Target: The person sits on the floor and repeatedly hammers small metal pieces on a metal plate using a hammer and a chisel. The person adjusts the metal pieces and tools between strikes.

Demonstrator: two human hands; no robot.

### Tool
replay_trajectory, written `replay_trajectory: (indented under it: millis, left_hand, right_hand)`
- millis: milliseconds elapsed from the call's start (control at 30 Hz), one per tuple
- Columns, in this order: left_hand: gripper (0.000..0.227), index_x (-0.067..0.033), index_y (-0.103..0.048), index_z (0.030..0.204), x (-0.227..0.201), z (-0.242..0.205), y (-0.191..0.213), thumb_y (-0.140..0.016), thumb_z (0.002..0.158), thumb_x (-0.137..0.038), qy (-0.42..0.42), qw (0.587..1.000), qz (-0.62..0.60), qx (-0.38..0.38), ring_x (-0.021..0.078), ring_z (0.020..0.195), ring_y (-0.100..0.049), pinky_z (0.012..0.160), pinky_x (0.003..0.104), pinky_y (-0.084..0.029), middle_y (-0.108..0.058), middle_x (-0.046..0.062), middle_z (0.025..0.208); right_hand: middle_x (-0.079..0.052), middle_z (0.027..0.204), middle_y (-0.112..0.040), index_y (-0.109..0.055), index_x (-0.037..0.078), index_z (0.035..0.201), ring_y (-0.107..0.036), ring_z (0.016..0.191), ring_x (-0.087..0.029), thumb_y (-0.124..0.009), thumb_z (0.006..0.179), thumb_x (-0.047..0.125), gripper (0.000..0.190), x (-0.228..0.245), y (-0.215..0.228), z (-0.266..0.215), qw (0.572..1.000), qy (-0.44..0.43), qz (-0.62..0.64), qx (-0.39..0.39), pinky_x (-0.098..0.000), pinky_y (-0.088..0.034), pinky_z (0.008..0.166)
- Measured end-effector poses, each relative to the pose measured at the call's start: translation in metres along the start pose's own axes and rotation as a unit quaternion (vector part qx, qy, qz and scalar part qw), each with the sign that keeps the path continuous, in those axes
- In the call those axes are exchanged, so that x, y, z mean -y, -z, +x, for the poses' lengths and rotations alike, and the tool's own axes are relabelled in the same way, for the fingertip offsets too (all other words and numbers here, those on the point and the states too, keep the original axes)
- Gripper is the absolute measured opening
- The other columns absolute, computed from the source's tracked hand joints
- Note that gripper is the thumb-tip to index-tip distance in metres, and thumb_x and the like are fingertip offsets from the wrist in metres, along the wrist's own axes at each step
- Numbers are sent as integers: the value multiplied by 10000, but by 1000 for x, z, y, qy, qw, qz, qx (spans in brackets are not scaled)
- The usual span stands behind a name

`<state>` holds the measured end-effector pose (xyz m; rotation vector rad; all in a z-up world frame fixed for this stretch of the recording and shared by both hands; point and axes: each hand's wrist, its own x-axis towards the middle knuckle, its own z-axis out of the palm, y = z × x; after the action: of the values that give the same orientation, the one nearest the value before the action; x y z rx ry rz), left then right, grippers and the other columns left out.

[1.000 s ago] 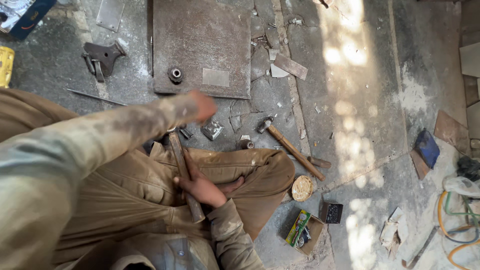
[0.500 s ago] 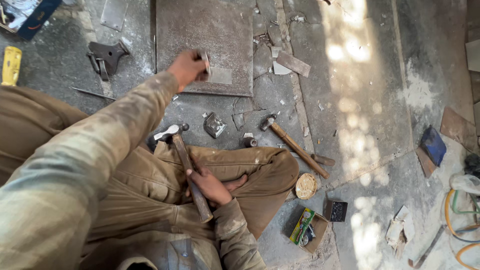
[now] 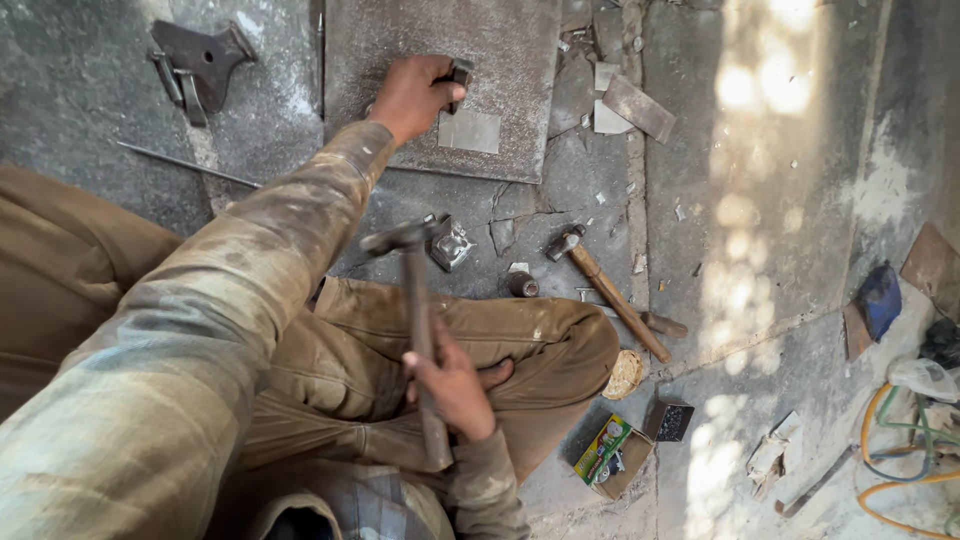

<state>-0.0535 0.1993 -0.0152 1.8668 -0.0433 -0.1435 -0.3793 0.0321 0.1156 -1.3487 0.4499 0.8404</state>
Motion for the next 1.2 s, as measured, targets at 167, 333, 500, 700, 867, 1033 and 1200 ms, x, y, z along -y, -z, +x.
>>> replay_trajectory:
  millis: [167, 333, 500, 700, 867, 1033, 1200]
  left_hand:
    - [173, -47, -749, 1033, -10, -1, 4, -763, 924, -180, 40, 999, -12, 5, 158, 764, -713, 726, 352, -548, -776, 80, 890]
    - [188, -43, -748, 1045, -17, -4, 4, -774, 927, -187, 43, 999, 5, 0, 168, 767, -716, 728, 362, -550, -771, 86, 902]
    - [166, -49, -780, 1015, -17, -9, 1, -765, 894, -162, -59, 997, 48, -23, 160, 750, -711, 712, 327, -591, -757, 88, 929]
    - [158, -5, -780, 969, -11, -17, 1, -776, 957, -163, -169, 970, 172, -17, 231, 725, -680, 721, 382, -575, -724, 120, 843]
    - [152, 7, -771, 989, -16, -25, 3, -786, 943, -137, -224, 961, 151, -59, 293, 759, -683, 734, 423, -560, -725, 144, 889]
    - [135, 11, -755, 995, -26, -37, 2, -765, 948, -115, -170, 978, 98, -63, 295, 764, -689, 740, 421, -553, -731, 154, 905]
    - [140, -4, -742, 1017, -29, -43, 4, -737, 945, -124, -32, 999, 28, 13, 199, 721, -700, 688, 371, -547, -754, 106, 871]
  right_hand:
    - [-25, 910, -611, -195, 199, 1598, -605, 593, -117, -593, 915, 131, 794, 41, 13, -19, 972, 19, 190, -139, -297, -538, 466]
    - [-37, 799, -542, -138, 211, 1656, -520, 519, -88, -595, 953, 120, 843, 70, 29, -12, 972, 81, 106, -193, -256, -469, 407]
    - [-72, 877, -589, -142, 99, 1708, -554, 606, -97, -565, 1021, 78, 807, 97, 40, -16, 951, 217, -61, -213, -253, -507, 514]
    - [-56, 1123, -624, -40, 196, 1677, -544, 754, -71, -533, 1118, 82, 754, 127, 32, 29, 809, 545, -111, -190, -202, -494, 596]
    - [-32, 802, -491, -99, 221, 1688, -439, 564, -69, -525, 1045, 131, 777, 138, 33, 61, 945, 248, -139, -163, -221, -417, 461]
    - [-2, 748, -521, -117, 214, 1678, -482, 539, -75, -505, 1028, 120, 763, 117, 25, 25, 949, 205, -120, -207, -238, -453, 461]
    - [-15, 734, -513, -82, 239, 1678, -486, 529, -79, -491, 1024, 111, 781, 87, 19, -6, 959, 177, -30, -219, -237, -452, 458]
